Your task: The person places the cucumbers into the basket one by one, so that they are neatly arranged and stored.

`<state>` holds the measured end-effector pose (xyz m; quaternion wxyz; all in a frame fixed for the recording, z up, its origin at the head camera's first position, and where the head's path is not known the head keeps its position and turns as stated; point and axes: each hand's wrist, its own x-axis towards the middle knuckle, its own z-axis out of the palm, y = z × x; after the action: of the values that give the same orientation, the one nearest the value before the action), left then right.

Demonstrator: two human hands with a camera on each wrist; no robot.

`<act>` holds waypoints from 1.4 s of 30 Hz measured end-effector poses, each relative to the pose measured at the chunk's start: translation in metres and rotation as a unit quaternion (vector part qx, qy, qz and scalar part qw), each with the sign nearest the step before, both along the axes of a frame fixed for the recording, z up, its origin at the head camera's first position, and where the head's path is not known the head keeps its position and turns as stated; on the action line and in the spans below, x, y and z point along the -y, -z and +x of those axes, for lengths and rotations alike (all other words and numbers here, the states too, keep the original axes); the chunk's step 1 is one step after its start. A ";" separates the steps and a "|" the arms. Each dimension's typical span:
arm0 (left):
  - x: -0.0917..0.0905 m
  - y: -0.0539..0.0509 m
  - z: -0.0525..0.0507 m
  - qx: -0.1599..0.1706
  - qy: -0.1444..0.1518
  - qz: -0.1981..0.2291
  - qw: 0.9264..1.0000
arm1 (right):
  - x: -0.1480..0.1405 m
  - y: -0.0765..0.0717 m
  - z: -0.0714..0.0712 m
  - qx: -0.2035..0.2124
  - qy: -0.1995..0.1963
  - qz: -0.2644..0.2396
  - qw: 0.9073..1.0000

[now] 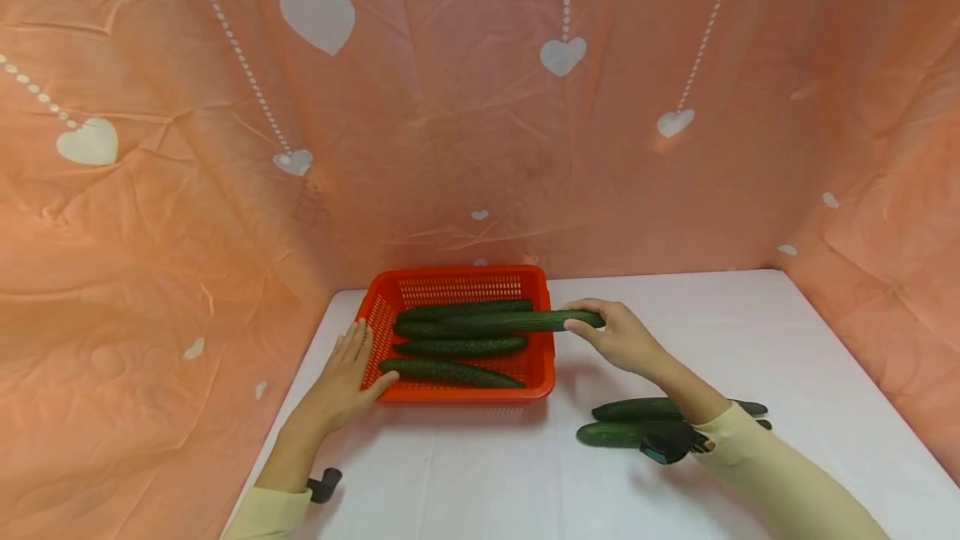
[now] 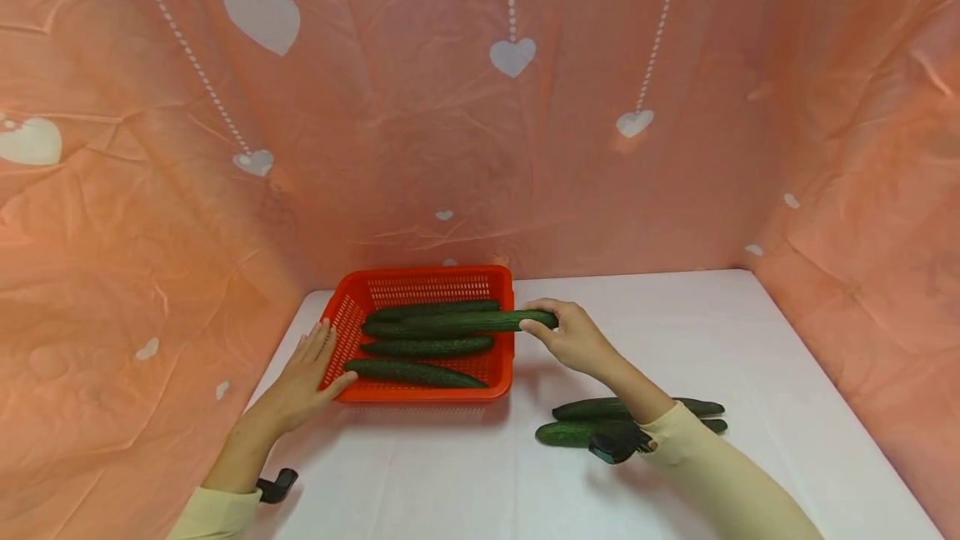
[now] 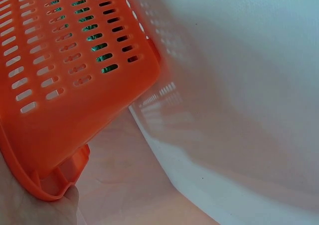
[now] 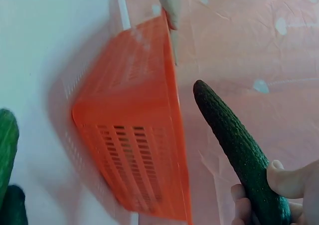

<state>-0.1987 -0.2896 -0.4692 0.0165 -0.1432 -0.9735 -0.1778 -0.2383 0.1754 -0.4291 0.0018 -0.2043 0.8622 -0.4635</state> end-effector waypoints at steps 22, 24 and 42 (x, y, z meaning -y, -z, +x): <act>0.001 -0.001 0.001 0.008 -0.007 -0.002 1.000 | 0.079 0.011 -0.027 -0.013 -0.048 0.004 0.999; 0.000 0.000 0.001 0.008 -0.007 -0.002 1.000 | 0.085 0.012 -0.027 -0.006 -0.050 0.009 0.999; 0.000 -0.001 0.001 -0.006 0.002 -0.003 1.000 | 0.118 0.017 -0.027 0.032 -0.054 0.044 0.997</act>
<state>-0.1974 -0.2896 -0.4683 0.0217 -0.1458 -0.9737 -0.1739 -0.2649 0.0573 -0.4462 0.0638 -0.2356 0.8690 -0.4305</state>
